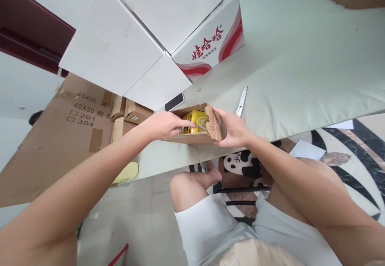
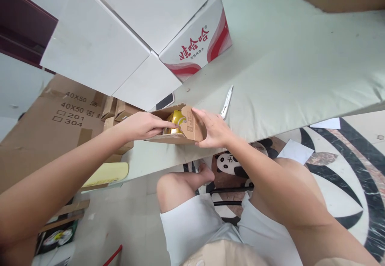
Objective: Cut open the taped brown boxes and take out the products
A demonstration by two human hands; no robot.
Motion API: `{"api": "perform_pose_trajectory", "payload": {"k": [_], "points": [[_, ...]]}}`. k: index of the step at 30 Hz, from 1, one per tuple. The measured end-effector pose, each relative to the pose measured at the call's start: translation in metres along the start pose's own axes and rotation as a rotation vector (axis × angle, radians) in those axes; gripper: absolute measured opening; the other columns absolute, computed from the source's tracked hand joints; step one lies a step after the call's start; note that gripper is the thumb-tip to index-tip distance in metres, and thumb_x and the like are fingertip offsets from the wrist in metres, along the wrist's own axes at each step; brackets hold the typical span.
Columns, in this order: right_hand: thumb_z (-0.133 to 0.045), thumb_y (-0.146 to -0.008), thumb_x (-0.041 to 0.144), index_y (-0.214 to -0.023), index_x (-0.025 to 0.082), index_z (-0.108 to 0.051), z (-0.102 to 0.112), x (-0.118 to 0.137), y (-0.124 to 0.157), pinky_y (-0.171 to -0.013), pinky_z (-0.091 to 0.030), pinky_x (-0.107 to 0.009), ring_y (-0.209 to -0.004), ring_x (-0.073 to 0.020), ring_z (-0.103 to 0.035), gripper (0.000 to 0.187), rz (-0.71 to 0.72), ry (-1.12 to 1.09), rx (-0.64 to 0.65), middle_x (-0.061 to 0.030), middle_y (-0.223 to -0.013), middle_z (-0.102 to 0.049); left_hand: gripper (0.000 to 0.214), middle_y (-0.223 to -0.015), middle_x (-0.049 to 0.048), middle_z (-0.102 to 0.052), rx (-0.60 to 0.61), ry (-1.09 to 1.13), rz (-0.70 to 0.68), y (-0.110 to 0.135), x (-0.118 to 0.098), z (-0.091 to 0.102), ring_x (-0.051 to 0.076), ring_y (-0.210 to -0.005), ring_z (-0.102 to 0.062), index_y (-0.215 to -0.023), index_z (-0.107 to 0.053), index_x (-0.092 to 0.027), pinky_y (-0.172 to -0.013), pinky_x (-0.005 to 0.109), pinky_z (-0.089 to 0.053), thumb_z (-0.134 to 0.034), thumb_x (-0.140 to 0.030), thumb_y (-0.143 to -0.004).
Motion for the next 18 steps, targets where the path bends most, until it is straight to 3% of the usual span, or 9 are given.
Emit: {"api": "perform_pose_trajectory", "payload": {"k": [9,14,18], "points": [[-0.086,-0.057,0.039,-0.162,0.030,-0.024,0.001,0.001,0.001,-0.095,-0.050,-0.061,-0.127,-0.0453,-0.058,0.121,-0.027,-0.034,-0.017,-0.0149,-0.149,-0.054,0.058,-0.096,0.0023,-0.072,-0.094,0.086,0.098,0.034,0.023,-0.001,0.017,-0.083,-0.067,-0.141,-0.064,-0.034,-0.074,0.026,-0.048,-0.040,-0.019,-0.090],[-0.086,-0.057,0.039,-0.161,0.027,-0.025,0.001,0.001,0.002,-0.096,-0.050,-0.062,-0.128,-0.0459,-0.057,0.122,-0.057,-0.030,-0.015,-0.0173,-0.147,-0.055,0.053,-0.101,0.0027,-0.073,-0.097,0.058,0.165,0.040,0.029,-0.003,0.020,-0.090,-0.069,-0.135,-0.068,-0.036,-0.073,0.027,-0.049,-0.043,-0.024,-0.090],[-0.087,-0.059,0.042,-0.163,0.029,-0.024,0.001,-0.001,0.003,-0.097,-0.049,-0.061,-0.128,-0.0444,-0.058,0.122,-0.054,-0.039,-0.006,-0.0166,-0.147,-0.055,0.047,-0.106,0.0034,-0.076,-0.124,0.206,0.272,0.051,0.047,-0.013,0.021,-0.094,-0.069,-0.121,-0.075,-0.029,-0.079,0.028,-0.050,-0.040,-0.029,-0.090]]}}
Point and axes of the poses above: each hand's wrist, its own y-axis away from the middle knuckle, its own z-axis out of the back of the hand, x = y × z, the point moved 7 cm from there along -y, towards the middle knuckle
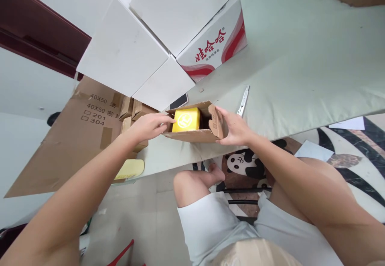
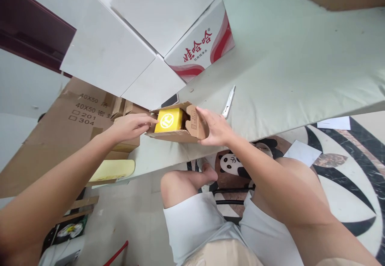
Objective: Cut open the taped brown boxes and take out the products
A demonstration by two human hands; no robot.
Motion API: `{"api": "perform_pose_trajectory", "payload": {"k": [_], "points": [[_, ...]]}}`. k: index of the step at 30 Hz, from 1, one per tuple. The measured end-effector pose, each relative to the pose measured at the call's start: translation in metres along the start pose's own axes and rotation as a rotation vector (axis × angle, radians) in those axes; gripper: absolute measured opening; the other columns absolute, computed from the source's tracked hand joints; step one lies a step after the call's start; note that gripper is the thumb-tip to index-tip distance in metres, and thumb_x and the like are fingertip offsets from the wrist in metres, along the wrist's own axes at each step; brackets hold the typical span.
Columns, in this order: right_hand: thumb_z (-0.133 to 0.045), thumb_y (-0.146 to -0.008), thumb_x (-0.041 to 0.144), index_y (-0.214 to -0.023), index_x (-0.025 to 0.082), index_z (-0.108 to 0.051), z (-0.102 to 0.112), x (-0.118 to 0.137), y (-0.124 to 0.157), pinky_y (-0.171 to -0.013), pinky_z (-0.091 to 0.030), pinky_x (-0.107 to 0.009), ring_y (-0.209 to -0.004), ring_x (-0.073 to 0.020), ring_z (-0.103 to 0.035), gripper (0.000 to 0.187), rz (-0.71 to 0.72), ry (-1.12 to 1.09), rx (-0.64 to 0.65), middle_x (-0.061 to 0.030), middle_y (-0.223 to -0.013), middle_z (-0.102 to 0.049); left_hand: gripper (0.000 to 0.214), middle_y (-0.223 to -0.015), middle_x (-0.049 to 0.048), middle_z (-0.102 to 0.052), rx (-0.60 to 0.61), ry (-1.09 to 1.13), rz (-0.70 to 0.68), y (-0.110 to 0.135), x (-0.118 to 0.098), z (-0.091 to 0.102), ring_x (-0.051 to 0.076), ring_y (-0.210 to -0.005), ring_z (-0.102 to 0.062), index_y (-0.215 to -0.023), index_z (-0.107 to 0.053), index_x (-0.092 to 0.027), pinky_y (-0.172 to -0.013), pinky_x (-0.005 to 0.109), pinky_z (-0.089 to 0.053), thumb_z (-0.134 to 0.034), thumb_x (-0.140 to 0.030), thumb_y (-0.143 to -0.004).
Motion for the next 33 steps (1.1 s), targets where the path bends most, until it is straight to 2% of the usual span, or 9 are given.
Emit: {"api": "perform_pose_trajectory", "payload": {"k": [3,5,9,12,15,20,24,28,33], "points": [[-0.086,-0.060,0.043,-0.163,0.029,-0.022,0.000,0.000,0.000,-0.098,-0.049,-0.061,-0.129,-0.0447,-0.057,0.122,0.022,-0.003,0.006,-0.0168,-0.150,-0.053,0.040,-0.093,0.0027,-0.077,0.075,0.092,0.143,0.003,0.008,-0.006,0.021,-0.082,-0.068,-0.103,-0.077,-0.025,-0.075,0.029,-0.049,-0.042,-0.040,-0.089],[-0.086,-0.060,0.043,-0.163,0.029,-0.021,-0.001,0.000,0.000,-0.097,-0.049,-0.062,-0.129,-0.0452,-0.057,0.123,0.036,-0.006,0.008,-0.0168,-0.151,-0.053,0.043,-0.085,0.0029,-0.076,0.115,0.112,0.269,0.003,0.005,-0.005,0.022,-0.078,-0.068,-0.093,-0.074,-0.024,-0.070,0.030,-0.047,-0.042,-0.052,-0.090],[-0.085,-0.061,0.043,-0.163,0.030,-0.019,-0.002,0.002,0.002,-0.098,-0.050,-0.064,-0.132,-0.0459,-0.054,0.122,0.061,-0.011,-0.016,-0.0166,-0.153,-0.051,0.064,-0.096,0.0099,-0.077,0.125,0.139,0.455,-0.009,-0.018,0.006,0.028,-0.088,-0.071,-0.087,-0.069,-0.020,-0.068,0.031,-0.047,-0.031,-0.072,-0.090],[-0.085,-0.061,0.045,-0.163,0.031,-0.016,-0.003,0.002,0.003,-0.099,-0.049,-0.066,-0.133,-0.0464,-0.054,0.124,0.069,-0.014,-0.038,-0.0164,-0.154,-0.049,0.074,-0.093,0.0148,-0.076,0.222,0.087,0.441,-0.026,-0.038,0.001,0.030,-0.085,-0.071,-0.082,-0.067,-0.018,-0.064,0.031,-0.045,-0.034,-0.084,-0.083],[-0.086,-0.061,0.047,-0.163,0.030,-0.015,-0.005,0.001,0.005,-0.101,-0.047,-0.067,-0.134,-0.0473,-0.052,0.126,0.058,-0.015,-0.049,-0.0179,-0.154,-0.048,0.070,-0.077,0.0138,-0.072,0.236,-0.030,0.433,-0.038,-0.044,-0.003,0.031,-0.077,-0.070,-0.073,-0.063,-0.020,-0.058,0.032,-0.041,-0.047,-0.087,-0.074],[-0.085,-0.062,0.046,-0.163,0.028,-0.016,-0.006,0.003,0.005,-0.102,-0.047,-0.066,-0.134,-0.0463,-0.052,0.124,0.059,-0.013,-0.052,-0.0190,-0.153,-0.048,0.055,-0.068,0.0072,-0.064,0.231,0.049,0.434,-0.035,-0.041,-0.001,0.026,-0.068,-0.064,-0.066,-0.049,-0.023,-0.056,0.032,-0.037,-0.046,-0.076,-0.081],[-0.086,-0.062,0.044,-0.163,0.028,-0.016,-0.006,0.005,0.005,-0.103,-0.047,-0.065,-0.134,-0.0445,-0.052,0.124,0.086,-0.009,-0.044,-0.0187,-0.154,-0.047,0.046,-0.070,0.0052,-0.064,0.223,0.093,0.466,-0.027,-0.039,0.001,0.025,-0.069,-0.064,-0.069,-0.047,-0.024,-0.059,0.033,-0.038,-0.048,-0.067,-0.084],[-0.086,-0.063,0.045,-0.163,0.029,-0.014,-0.006,0.003,0.006,-0.103,-0.047,-0.065,-0.134,-0.0444,-0.052,0.124,0.085,-0.017,-0.048,-0.0182,-0.155,-0.046,0.055,-0.076,0.0073,-0.068,0.190,0.084,0.444,-0.030,-0.041,-0.001,0.027,-0.074,-0.067,-0.072,-0.050,-0.023,-0.060,0.033,-0.039,-0.040,-0.076,-0.086],[-0.086,-0.063,0.051,-0.163,0.029,-0.014,-0.010,0.001,0.008,-0.103,-0.048,-0.065,-0.132,-0.0445,-0.053,0.125,0.102,-0.025,-0.069,-0.0189,-0.152,-0.047,0.066,-0.073,0.0098,-0.068,0.185,0.008,0.417,-0.038,-0.044,-0.006,0.029,-0.074,-0.068,-0.068,-0.052,-0.023,-0.058,0.033,-0.038,-0.038,-0.087,-0.081]]}}
Point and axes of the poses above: each hand's wrist, its own y-axis away from the middle knuckle, its own z-axis out of the back of the hand, x = y × z, the point moved 7 cm from there along -y, towards the middle knuckle
